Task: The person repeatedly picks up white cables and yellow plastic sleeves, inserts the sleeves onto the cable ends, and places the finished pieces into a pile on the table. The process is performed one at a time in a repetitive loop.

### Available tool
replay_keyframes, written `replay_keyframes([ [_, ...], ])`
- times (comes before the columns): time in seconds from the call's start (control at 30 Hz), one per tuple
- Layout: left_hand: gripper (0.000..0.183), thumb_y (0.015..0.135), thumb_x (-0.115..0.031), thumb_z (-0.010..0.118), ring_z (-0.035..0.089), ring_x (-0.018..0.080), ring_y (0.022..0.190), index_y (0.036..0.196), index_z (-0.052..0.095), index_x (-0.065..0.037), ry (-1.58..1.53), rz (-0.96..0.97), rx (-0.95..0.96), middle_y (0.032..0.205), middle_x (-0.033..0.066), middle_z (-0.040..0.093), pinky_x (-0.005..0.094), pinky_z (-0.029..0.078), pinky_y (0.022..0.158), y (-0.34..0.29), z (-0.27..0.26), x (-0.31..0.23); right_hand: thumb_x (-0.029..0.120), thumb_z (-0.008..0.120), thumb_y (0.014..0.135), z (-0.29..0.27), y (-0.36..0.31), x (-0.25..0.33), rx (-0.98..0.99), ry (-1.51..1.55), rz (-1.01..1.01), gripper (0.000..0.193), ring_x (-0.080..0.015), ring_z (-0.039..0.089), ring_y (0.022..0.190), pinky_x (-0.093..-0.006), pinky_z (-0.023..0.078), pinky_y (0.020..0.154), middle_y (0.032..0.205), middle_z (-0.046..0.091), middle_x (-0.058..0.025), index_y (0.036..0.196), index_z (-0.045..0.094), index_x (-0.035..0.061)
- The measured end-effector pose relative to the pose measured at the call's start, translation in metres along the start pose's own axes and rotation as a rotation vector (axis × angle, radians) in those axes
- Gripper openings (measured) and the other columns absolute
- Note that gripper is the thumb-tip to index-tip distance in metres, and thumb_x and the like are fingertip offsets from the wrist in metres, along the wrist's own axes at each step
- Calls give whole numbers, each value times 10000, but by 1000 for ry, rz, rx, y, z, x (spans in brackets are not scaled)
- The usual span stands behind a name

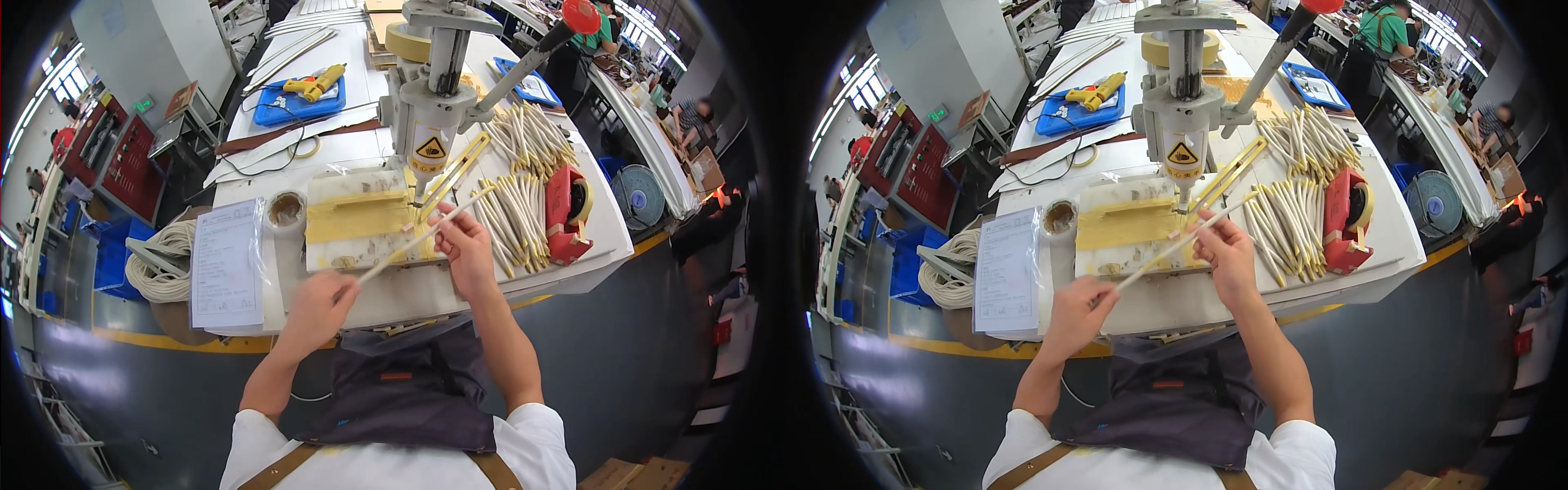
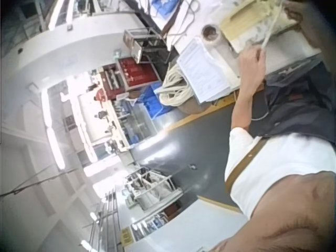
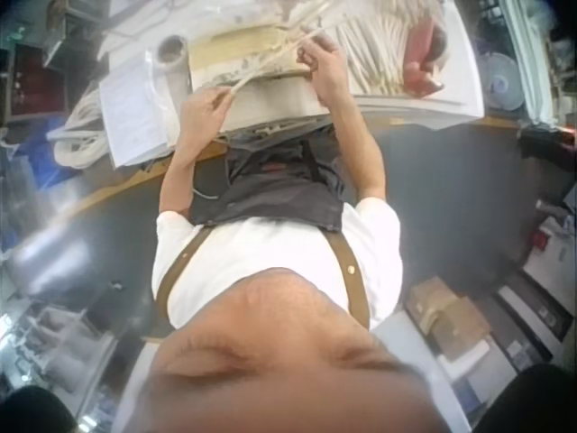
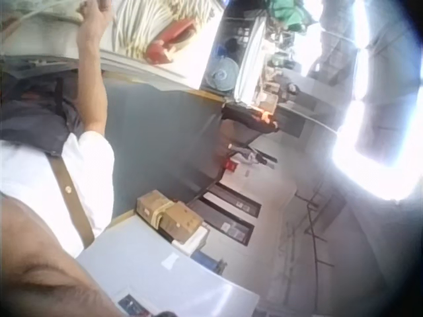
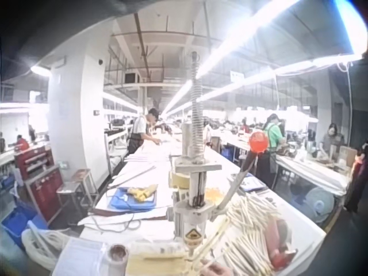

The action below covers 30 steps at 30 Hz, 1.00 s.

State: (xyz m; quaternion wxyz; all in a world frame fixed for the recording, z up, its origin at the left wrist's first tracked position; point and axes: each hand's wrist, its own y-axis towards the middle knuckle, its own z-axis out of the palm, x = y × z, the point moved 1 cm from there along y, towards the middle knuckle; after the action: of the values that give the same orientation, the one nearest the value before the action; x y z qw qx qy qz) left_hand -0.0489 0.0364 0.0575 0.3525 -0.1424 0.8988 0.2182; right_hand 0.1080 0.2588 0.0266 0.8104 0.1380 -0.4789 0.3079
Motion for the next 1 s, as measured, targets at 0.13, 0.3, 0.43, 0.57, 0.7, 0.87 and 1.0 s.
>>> replay_keyframes([
  [0.13, 105, 858, -93, 735, 638, 272, 663, 917, 754, -9, 86, 62, -127, 772, 117, 655, 363, 492, 604, 21, 29, 18, 60, 658, 946, -3, 27, -6, -152, -234, -79, 410, -93, 626, 703, -266, 546, 660, 921, 713, -79, 1317, 554, -82],
  [0.3, 96, 859, -98, 733, 643, 282, 669, 907, 754, -17, 68, 97, -139, 794, 104, 660, 378, 500, 608, 38, 56, 37, 84, 684, 904, -19, 58, -16, -255, -660, -205, 483, -128, 642, 652, -288, 540, 621, 806, 711, -81, 1316, 534, -120],
  [0.43, 87, 853, -82, 727, 644, 293, 676, 913, 756, -26, 182, 113, -156, 800, 105, 647, 384, 505, 612, 44, 62, 43, 114, 724, 859, -6, 72, -13, -340, -990, -260, 528, -235, 680, 697, -352, 546, 672, 829, 710, -133, 1321, 560, -84],
  [0.57, 88, 850, -81, 729, 640, 301, 676, 914, 750, -25, 170, 115, -113, 806, 105, 636, 394, 506, 618, 50, 66, 44, 144, 739, 851, -10, 83, -23, -302, -1382, -471, 466, -338, 685, 856, -430, 535, 801, 975, 690, -186, 1262, 635, -49],
  [0.7, 92, 865, -96, 726, 634, 296, 686, 926, 741, -28, 142, 167, -110, 820, 104, 621, 398, 505, 620, 52, 67, 50, 105, 693, 865, -10, 85, -30, -263, -1388, -591, 219, -352, 646, 911, -439, 518, 849, 1042, 677, -180, 1024, 699, -46],
  [0.87, 123, 897, -78, 693, 617, 293, 687, 1007, 720, -29, 162, 200, -68, 832, 103, 587, 396, 498, 607, 52, 68, 50, 89, 673, 863, -10, 85, -33, -268, -1579, -717, 138, -335, 624, 895, -436, 500, 851, 1035, 685, -155, 956, 692, -12],
  [1.0, 146, 903, -58, 677, 606, 296, 673, 1041, 707, -22, 108, 229, -71, 835, 106, 582, 398, 495, 600, 54, 69, 54, 85, 661, 871, 0, 81, -27, -271, -1664, -626, 167, -336, 618, 907, -433, 485, 818, 1032, 686, -140, 1016, 669, 1],
])
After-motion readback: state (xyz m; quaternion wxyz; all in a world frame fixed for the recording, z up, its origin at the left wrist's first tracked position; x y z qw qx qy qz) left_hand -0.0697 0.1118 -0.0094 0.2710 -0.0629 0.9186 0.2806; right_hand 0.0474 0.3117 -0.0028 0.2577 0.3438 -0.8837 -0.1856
